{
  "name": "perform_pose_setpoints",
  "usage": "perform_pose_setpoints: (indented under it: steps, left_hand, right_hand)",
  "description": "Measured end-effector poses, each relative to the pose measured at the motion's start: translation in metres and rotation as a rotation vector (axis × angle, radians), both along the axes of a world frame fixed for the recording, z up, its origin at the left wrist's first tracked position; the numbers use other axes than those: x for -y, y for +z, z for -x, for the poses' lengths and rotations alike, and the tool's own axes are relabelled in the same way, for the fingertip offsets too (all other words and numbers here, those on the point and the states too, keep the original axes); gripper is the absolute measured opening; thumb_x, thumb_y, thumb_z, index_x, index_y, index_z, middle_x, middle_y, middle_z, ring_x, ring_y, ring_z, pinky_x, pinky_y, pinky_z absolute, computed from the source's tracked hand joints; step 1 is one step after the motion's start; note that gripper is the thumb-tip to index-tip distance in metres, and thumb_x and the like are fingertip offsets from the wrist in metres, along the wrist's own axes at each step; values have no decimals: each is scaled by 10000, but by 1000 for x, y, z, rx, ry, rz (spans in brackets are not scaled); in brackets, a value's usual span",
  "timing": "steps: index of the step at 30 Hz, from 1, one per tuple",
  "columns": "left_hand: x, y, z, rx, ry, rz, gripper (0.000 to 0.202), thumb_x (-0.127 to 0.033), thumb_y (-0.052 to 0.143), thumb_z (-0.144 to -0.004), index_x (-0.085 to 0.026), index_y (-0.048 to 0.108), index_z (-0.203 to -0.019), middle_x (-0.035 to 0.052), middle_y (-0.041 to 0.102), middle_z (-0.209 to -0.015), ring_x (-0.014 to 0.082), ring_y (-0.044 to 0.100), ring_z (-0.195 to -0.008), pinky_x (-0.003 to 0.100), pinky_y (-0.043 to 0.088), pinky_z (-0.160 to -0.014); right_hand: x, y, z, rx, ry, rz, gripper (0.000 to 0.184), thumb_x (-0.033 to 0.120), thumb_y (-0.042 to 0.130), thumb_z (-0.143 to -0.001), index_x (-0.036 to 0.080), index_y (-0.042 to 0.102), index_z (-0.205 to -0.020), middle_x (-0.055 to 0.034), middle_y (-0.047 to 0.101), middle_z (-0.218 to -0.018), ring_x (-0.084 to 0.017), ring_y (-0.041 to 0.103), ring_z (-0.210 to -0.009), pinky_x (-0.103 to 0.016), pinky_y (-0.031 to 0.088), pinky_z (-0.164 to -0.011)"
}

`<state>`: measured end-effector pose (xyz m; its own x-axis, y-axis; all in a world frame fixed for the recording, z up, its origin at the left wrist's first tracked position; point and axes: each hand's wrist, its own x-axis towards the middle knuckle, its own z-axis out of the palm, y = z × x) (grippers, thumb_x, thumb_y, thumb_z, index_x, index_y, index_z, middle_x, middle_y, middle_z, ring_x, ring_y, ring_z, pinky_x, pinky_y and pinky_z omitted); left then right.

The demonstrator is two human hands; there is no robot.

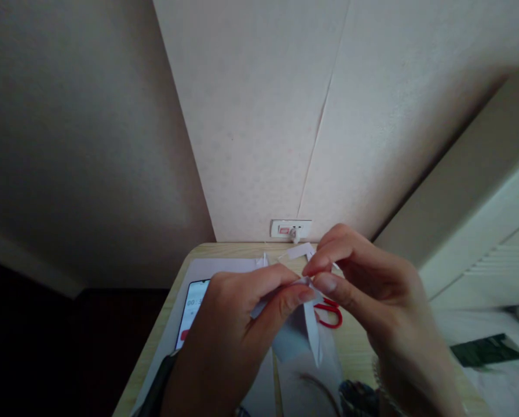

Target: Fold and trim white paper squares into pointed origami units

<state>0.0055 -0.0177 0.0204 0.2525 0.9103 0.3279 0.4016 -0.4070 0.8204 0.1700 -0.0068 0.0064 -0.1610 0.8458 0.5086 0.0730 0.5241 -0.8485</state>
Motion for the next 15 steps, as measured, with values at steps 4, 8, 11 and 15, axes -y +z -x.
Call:
perform_pose_setpoints:
  steps: [4,8,11,15]
  left_hand:
    - [0,-2,0,-25,-24,30,298,-288,584,-934,-201,779,-726,-46,710,-581,101,595,-499,206,395,-496]
    - [3,-4,-3,-27,-13,64,286,-333,590,-928,-224,783,-749,-50,714,-601,110,563,-489,227,416,-537]
    - [4,-4,-8,56,60,145,163,-348,666,-863,-256,792,-818,-53,756,-709,139,637,-618,235,443,-602]
    - [2,-3,-13,116,67,169,79,-285,697,-803,-260,762,-840,-63,758,-762,143,656,-684,217,461,-606]
  right_hand:
    - [2,2,-2,-3,13,65,187,216,709,-869,221,654,-691,59,562,-707,-83,511,-672,-240,362,-562]
    - [1,3,-2,-4,-27,86,208,215,715,-857,216,629,-667,59,544,-672,-88,490,-648,-246,350,-546]
    - [1,2,-1,-6,-90,73,194,222,715,-856,220,631,-682,56,552,-659,-98,492,-650,-250,350,-546]
    - [-1,1,1,-36,-157,64,177,223,725,-851,222,637,-697,58,566,-656,-93,478,-628,-247,327,-516]
